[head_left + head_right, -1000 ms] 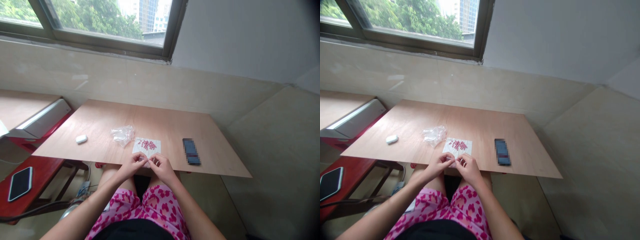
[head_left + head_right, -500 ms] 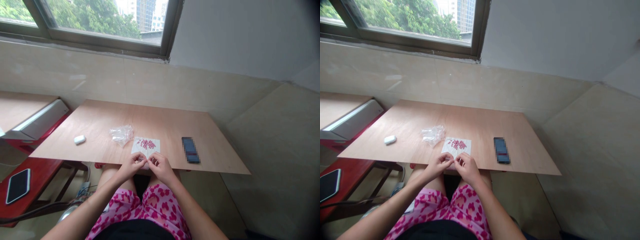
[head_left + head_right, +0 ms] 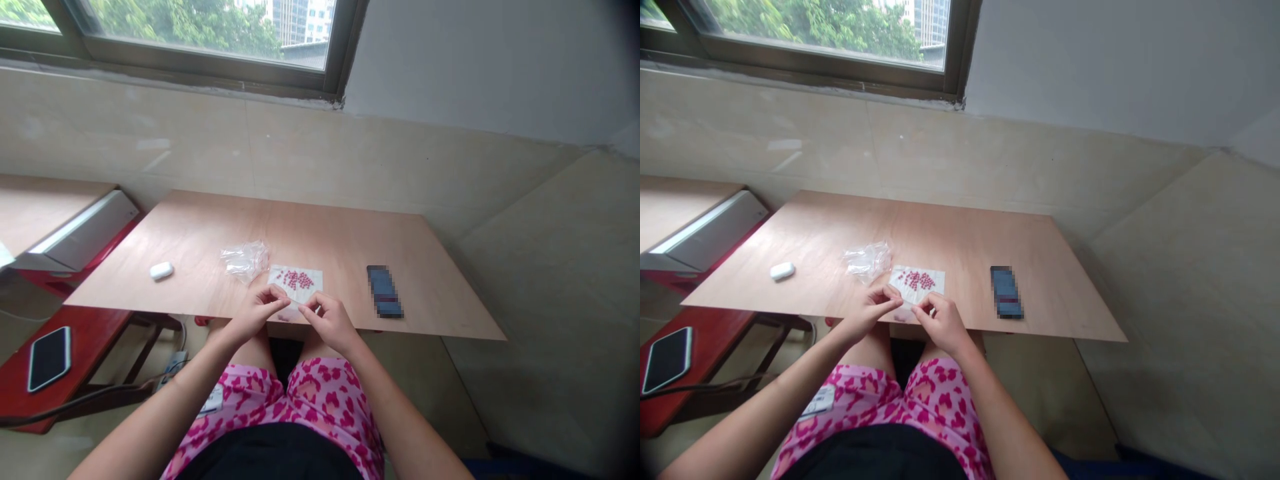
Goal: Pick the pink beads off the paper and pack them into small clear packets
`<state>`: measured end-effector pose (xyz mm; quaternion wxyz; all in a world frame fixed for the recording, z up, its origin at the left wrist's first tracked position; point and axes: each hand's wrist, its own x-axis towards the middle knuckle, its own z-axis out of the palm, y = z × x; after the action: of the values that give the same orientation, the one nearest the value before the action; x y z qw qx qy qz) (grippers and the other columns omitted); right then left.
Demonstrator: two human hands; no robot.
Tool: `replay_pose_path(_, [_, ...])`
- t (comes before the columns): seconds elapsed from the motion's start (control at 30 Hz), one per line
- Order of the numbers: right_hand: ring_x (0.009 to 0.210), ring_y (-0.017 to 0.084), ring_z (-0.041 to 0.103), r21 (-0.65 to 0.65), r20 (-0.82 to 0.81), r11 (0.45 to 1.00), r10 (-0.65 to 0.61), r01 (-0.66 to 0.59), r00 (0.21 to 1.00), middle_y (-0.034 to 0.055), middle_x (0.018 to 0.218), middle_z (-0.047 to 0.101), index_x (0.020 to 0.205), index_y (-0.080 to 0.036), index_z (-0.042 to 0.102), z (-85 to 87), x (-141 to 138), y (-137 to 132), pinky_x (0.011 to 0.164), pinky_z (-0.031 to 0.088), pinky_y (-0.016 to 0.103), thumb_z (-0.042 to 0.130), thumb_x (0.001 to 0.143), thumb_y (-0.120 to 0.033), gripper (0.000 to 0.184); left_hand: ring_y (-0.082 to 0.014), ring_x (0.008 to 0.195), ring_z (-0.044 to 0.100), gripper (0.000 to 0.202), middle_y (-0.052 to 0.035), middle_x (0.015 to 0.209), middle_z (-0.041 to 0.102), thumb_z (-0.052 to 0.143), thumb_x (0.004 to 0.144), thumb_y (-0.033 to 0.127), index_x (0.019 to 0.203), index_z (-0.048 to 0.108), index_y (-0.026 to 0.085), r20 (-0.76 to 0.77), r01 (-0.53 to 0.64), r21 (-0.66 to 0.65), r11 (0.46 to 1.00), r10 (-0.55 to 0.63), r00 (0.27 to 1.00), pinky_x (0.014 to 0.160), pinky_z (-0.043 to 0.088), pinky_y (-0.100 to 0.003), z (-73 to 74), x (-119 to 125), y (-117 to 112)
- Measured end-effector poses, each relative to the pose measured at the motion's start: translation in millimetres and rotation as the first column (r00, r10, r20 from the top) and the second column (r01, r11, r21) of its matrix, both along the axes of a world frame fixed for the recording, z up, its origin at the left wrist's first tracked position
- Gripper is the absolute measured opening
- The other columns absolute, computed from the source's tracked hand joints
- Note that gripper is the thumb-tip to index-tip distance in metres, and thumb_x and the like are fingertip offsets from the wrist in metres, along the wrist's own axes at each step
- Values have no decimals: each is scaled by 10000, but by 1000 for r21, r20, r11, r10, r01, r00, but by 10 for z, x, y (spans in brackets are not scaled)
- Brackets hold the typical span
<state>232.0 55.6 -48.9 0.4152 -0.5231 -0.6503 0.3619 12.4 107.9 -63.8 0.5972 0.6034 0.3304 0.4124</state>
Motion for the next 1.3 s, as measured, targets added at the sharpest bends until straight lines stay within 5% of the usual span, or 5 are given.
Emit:
replay_pose_path(0.53, [600, 124, 516, -106, -145, 994, -16, 1, 989, -13, 735, 604, 767, -196, 600, -12, 28, 15, 562, 405, 247, 680, 914, -361, 235, -159, 757, 654, 292, -37, 826, 681, 731, 934, 443, 884, 709, 156, 24, -62, -127, 990, 66, 998, 723, 561, -283, 105, 71, -75])
replay_pose_path(0.77, [682, 136, 564, -57, -92, 997, 54, -59, 994, 8, 857, 655, 917, -200, 671, -13, -90, -58, 613, 448, 245, 658, 928, -346, 147, -176, 785, 677, 327, -48, 883, 697, 726, 925, 489, 938, 698, 163, 1, -18, -170, 985, 19, 1000, 720, 570, -295, -10, 112, -168])
replay_pose_path(0.97, [660, 140, 557, 4, -40, 999, 31, -31, 999, 12, 778, 646, 812, -196, 670, -23, -127, -80, 612, 429, 253, 625, 962, -362, 228, -192, 821, 660, 317, -53, 898, 699, 760, 895, 471, 953, 710, 163, -24, 25, -131, 991, -28, 999, 754, 549, -305, -92, 162, -219])
replay_pose_path(1.3, [645, 127, 541, -3, -51, 997, 77, -77, 996, -13, 730, 605, 749, -189, 612, 36, -139, -49, 606, 406, 243, 636, 951, -327, 245, -187, 843, 621, 272, -32, 864, 654, 771, 892, 426, 883, 697, 164, 31, 33, -157, 987, -28, 999, 813, 515, -309, 11, 139, -200])
